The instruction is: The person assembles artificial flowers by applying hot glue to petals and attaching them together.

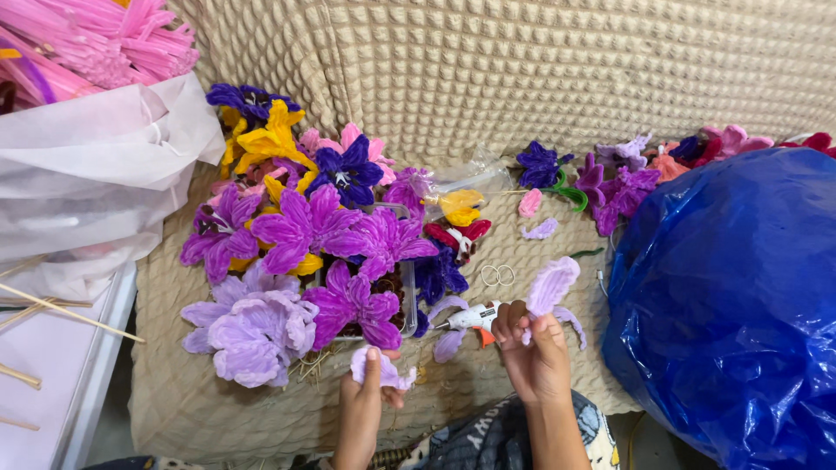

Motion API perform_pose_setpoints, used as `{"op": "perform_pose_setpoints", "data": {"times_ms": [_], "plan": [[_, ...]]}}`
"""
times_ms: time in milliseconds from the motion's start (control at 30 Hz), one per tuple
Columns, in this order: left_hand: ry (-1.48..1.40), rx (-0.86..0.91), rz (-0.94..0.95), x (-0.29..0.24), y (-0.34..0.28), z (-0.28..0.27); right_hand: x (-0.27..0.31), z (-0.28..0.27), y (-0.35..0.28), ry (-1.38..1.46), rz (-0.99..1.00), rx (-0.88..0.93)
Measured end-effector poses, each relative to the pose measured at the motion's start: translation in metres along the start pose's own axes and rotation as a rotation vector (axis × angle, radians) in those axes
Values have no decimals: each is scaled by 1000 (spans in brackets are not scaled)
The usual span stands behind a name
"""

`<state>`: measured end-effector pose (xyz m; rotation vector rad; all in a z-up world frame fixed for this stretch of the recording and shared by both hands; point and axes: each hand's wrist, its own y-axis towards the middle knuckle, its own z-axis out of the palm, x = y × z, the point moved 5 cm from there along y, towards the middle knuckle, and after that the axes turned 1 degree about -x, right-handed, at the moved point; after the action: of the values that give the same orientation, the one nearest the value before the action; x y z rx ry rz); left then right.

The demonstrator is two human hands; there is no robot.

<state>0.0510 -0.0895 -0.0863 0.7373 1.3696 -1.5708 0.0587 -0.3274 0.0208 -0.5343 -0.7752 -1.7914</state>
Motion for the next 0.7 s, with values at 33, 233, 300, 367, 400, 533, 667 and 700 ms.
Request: {"op": "perform_pose_setpoints", "data": {"times_ms": [33,233,300,367,400,533,667,700], "plan": [[2,2,1,-6,-2,-3,0,2,0,1,-2,-1],[202,85,256,-68,7,-4,-5,25,0,-60,59,94],[270,126,401,-114,1,2,-11,25,-1,-88,65,112],[310,164,537,-168,-15,11,-13,28,-1,-95,80,112],[346,203,671,-198,-25,17,-15,30,0,-106,96,113],[548,311,1035,-268,-75,33,-23,27,-4,-137,127,104],[606,295,1013,-253,-71,10,-30,25,-8,-160,134,105],[599,272,946,-238,-63,1,-30,23,-11,-174,132,107]]}}
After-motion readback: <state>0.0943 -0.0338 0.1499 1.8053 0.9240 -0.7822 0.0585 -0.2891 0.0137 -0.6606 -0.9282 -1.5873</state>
